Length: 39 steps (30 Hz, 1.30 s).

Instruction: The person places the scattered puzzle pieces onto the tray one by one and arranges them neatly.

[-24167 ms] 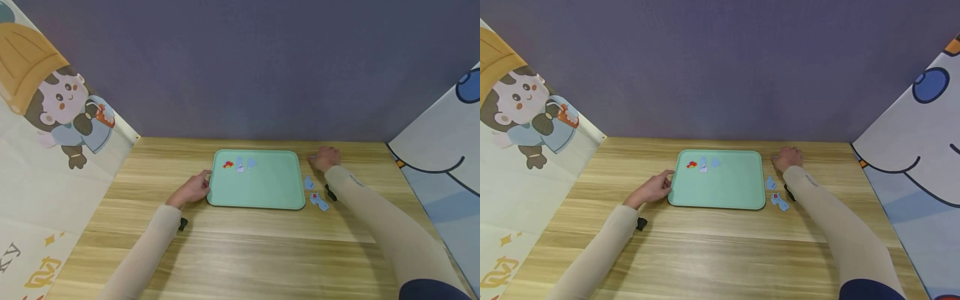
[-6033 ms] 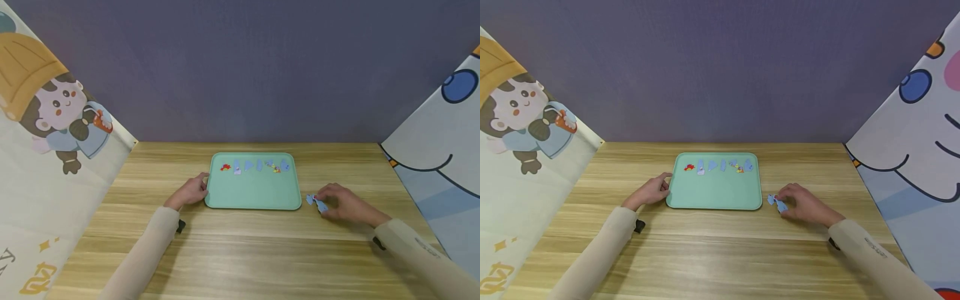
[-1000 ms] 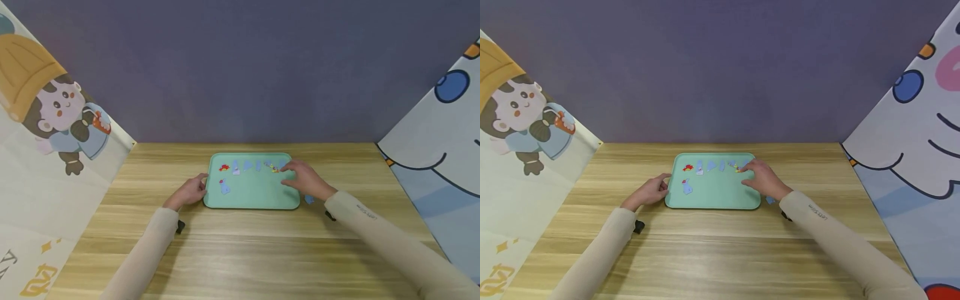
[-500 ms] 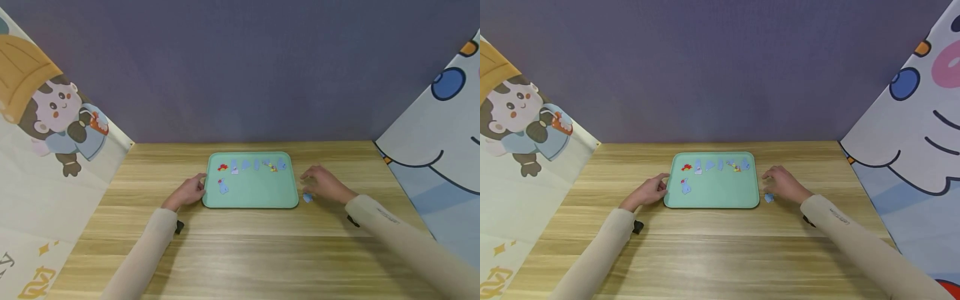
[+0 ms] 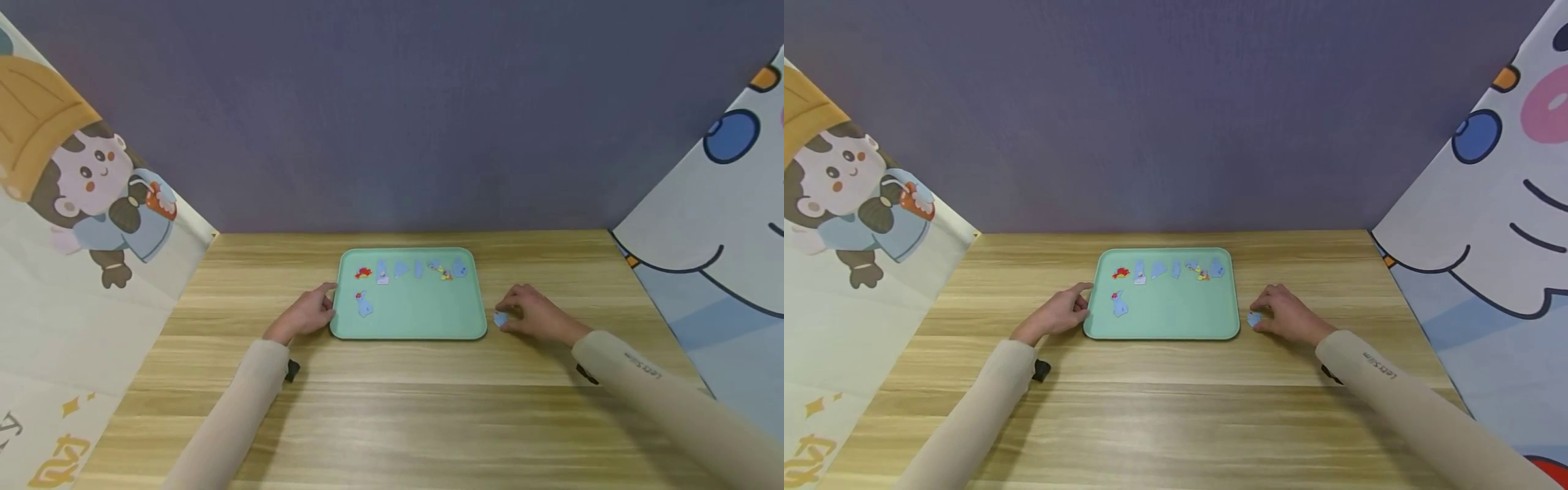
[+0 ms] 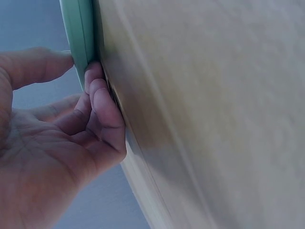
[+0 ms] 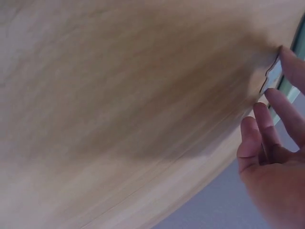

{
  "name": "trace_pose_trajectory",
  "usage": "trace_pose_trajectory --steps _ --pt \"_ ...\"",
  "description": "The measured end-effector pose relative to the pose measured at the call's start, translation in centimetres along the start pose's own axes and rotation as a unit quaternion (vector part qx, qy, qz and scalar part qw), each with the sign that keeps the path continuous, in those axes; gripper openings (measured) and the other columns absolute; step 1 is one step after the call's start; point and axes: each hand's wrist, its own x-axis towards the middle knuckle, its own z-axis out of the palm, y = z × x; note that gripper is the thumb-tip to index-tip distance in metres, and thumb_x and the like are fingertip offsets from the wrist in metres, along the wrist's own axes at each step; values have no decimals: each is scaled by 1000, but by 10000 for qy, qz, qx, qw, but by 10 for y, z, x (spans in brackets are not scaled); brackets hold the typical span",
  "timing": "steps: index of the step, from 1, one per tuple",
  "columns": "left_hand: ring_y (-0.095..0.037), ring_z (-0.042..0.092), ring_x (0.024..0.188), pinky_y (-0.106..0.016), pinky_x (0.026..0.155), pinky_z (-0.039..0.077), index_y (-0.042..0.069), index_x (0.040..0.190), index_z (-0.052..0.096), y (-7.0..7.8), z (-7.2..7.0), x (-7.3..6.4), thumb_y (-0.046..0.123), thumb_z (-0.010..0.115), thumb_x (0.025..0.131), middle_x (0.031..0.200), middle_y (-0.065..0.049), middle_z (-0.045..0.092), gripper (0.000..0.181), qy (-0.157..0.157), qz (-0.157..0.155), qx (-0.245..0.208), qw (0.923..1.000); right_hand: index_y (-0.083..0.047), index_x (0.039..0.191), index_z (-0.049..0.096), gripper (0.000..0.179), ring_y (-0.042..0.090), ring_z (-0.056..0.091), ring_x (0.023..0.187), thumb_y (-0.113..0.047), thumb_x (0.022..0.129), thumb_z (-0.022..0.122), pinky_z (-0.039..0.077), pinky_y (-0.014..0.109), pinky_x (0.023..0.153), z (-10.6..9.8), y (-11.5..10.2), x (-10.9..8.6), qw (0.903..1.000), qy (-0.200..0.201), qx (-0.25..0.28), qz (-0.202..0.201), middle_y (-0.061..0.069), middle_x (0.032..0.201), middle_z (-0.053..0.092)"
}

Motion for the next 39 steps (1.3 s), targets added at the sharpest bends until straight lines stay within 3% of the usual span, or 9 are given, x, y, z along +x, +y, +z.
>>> trace_pose_trajectory --steps 7,14,20,24,30,39 --pt "-21 56 81 -36 74 48 -2 142 32 1 0 0 5 58 89 94 -11 60 60 -15 -21 23 10000 -4 103 71 29 23 53 93 -15 77 78 43 45 83 2 0 1 9996 99 -137 -217 2 96 61" --pt "-21 56 80 -36 73 47 -2 143 32 0 0 -1 5 58 89 94 -11 60 60 -8 -27 13 10000 -5 102 71 29 24 55 93 -15 76 78 44 45 83 3 0 3 9996 174 -209 90 3 96 63" --pt "-20 56 79 -36 71 47 -1 143 32 -1 1 -1 7 58 89 94 -11 60 60 22 -36 24 10000 -7 95 70 24 24 57 88 -13 74 79 45 43 80 -2 1 4 9980 515 -230 282 2 92 64" --pt "-20 56 79 -35 71 48 -1 143 32 -1 0 0 7 58 89 94 -11 60 61 22 -54 35 10000 -7 93 70 20 24 55 85 -11 76 78 46 41 74 -7 -2 4 9970 752 -153 110 2 90 62" --pt "-20 56 79 -35 70 48 -2 143 32 0 0 -1 5 58 89 93 -11 60 60 2 -7 28 10000 -11 94 70 19 25 54 89 -14 77 79 46 40 76 -14 -16 8 9951 975 4 -144 1 94 60" --pt "-21 56 80 -37 73 48 -2 142 32 -1 0 1 5 59 89 94 -11 60 61 14 38 56 10000 -12 95 70 19 28 53 91 -16 79 78 43 40 77 -16 -49 29 9934 988 290 -511 -1 95 60"
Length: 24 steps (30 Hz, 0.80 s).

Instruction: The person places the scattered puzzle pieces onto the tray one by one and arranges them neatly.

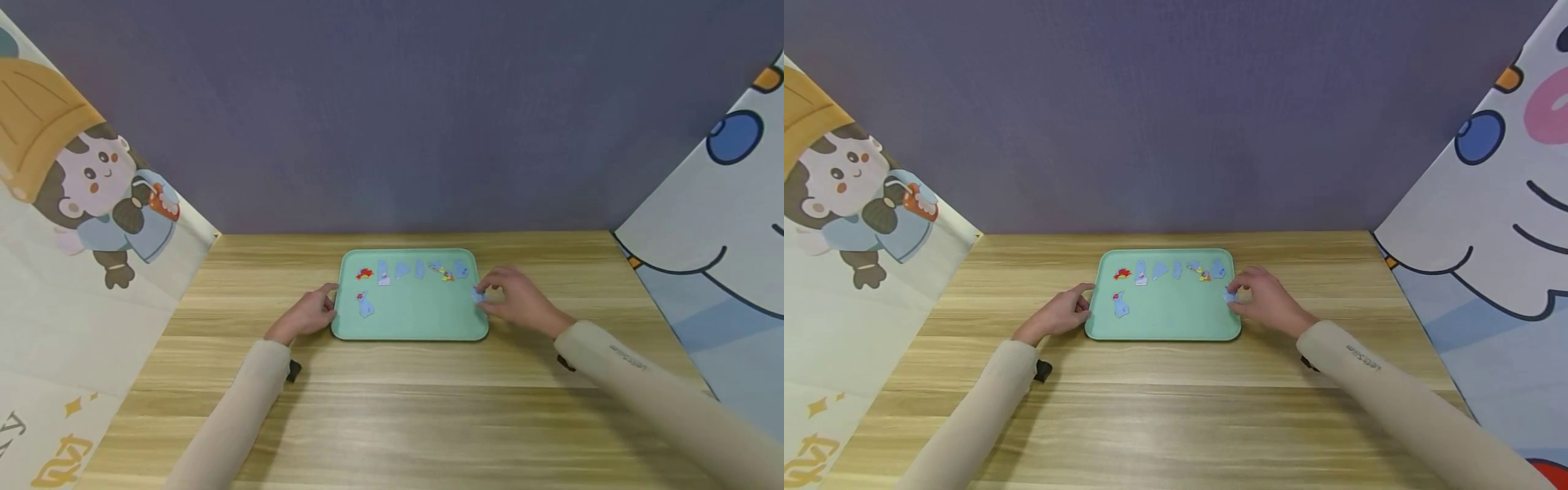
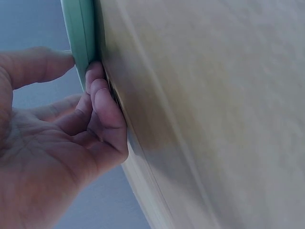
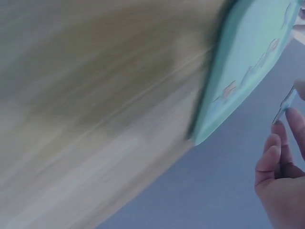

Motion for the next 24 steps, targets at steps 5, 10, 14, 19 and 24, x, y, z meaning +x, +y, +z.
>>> trace_pose_trajectory --steps 5,10,14,19,24 --pt "-21 56 81 -36 73 48 -1 144 30 -1 1 0 6 58 89 95 -11 59 61 -41 -59 16 10000 -11 93 70 20 28 54 89 -15 76 79 44 39 76 11 -16 17 9995 -32 63 -292 0 94 60" --pt "-20 55 79 -36 73 47 -1 144 30 0 2 0 6 58 89 94 -10 59 61 -48 -88 28 9999 -11 92 69 18 26 54 90 -15 77 78 44 38 77 23 -31 33 9987 -167 107 -472 0 93 60" --pt "-19 55 79 -35 72 47 0 144 30 0 1 0 6 57 90 93 -9 59 61 -76 -128 42 9999 -12 94 70 17 25 54 94 -18 79 76 43 36 80 37 -42 48 9986 -368 173 -339 0 94 60" --pt "-19 55 80 -35 74 47 -1 144 30 -1 1 1 7 57 90 94 -9 59 61 -74 -94 61 9999 -13 96 70 17 25 53 94 -19 81 75 43 35 79 54 -59 67 9970 -721 212 -178 0 94 59" --pt "-20 55 80 -36 74 47 -1 144 30 0 0 1 7 57 91 94 -10 59 60 -50 -27 87 9999 -11 95 70 17 25 52 96 -17 81 75 43 36 82 71 -77 84 9937 -1088 240 -127 1 94 60"
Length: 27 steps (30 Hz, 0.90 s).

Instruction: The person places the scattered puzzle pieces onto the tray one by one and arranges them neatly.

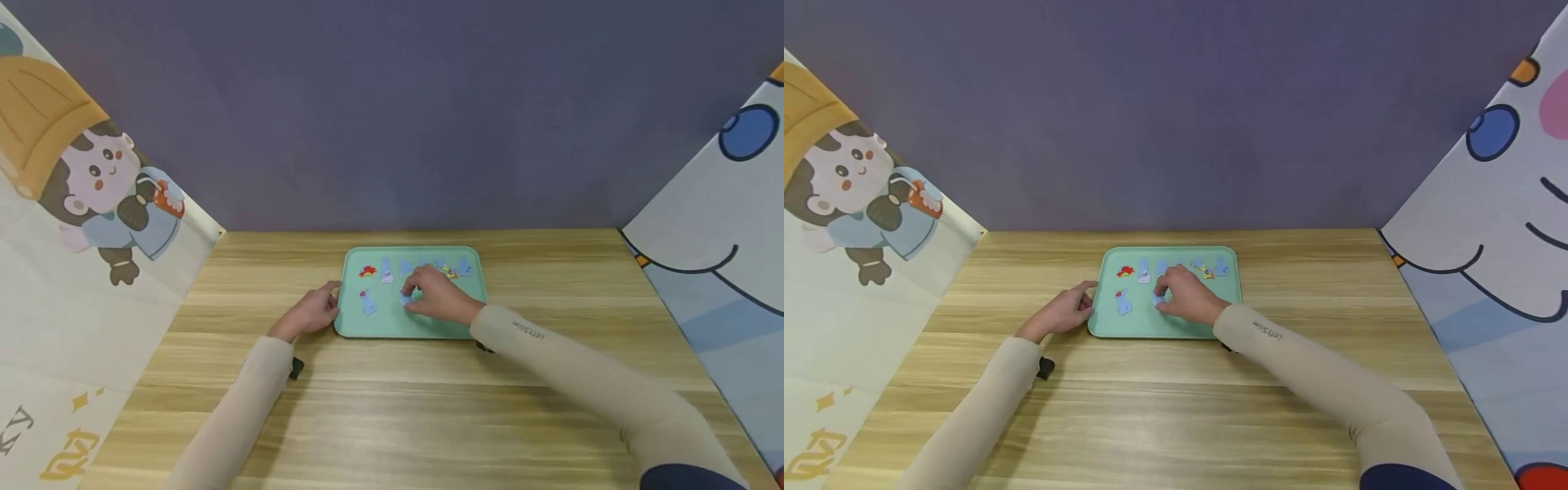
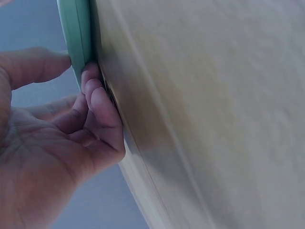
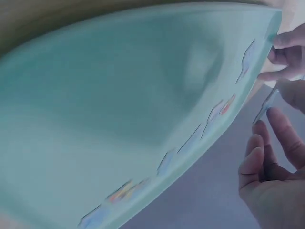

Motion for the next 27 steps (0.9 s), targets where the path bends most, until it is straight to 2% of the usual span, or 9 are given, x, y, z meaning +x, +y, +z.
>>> trace_pose_trajectory --steps 5,11,22,24,25,27 --pt "-20 56 81 -36 73 47 0 144 30 2 1 1 8 57 91 95 -10 59 60 -22 34 23 10000 -10 94 71 15 23 53 96 -15 81 75 43 34 85 13 -7 16 9996 -234 -132 42 1 93 61" --pt "-19 56 79 -34 72 48 0 145 29 5 3 4 8 57 91 95 -10 59 61 -47 -4 28 10000 -7 91 73 14 20 53 91 -14 80 76 43 34 84 23 -7 30 9988 -273 -266 299 2 90 65" --pt "-19 56 79 -35 72 48 -2 144 29 7 5 7 6 56 90 93 -9 60 61 -50 12 36 10000 -10 89 73 11 18 49 90 -16 81 76 42 32 83 34 0 37 9966 -412 -463 548 -1 89 61" --pt "-23 57 83 -39 77 48 -3 143 30 9 3 6 7 54 91 91 -10 61 58 110 -26 139 9998 -11 89 73 9 18 48 91 -19 83 73 42 33 83 29 -1 35 9970 -317 -428 559 -1 91 60" --pt "-26 57 88 -41 81 47 -3 143 31 11 2 5 8 53 91 91 -11 61 57 268 -66 226 9994 -12 89 72 10 19 48 92 -20 85 72 42 34 83 25 -3 34 9974 -227 -405 547 -1 92 60" --pt "-32 54 102 -46 91 42 -2 143 32 18 -5 0 14 52 93 101 -16 61 56 679 -122 399 9968 -12 91 72 13 20 49 96 -24 88 68 42 36 85 12 -6 31 9982 58 -412 442 1 96 60"
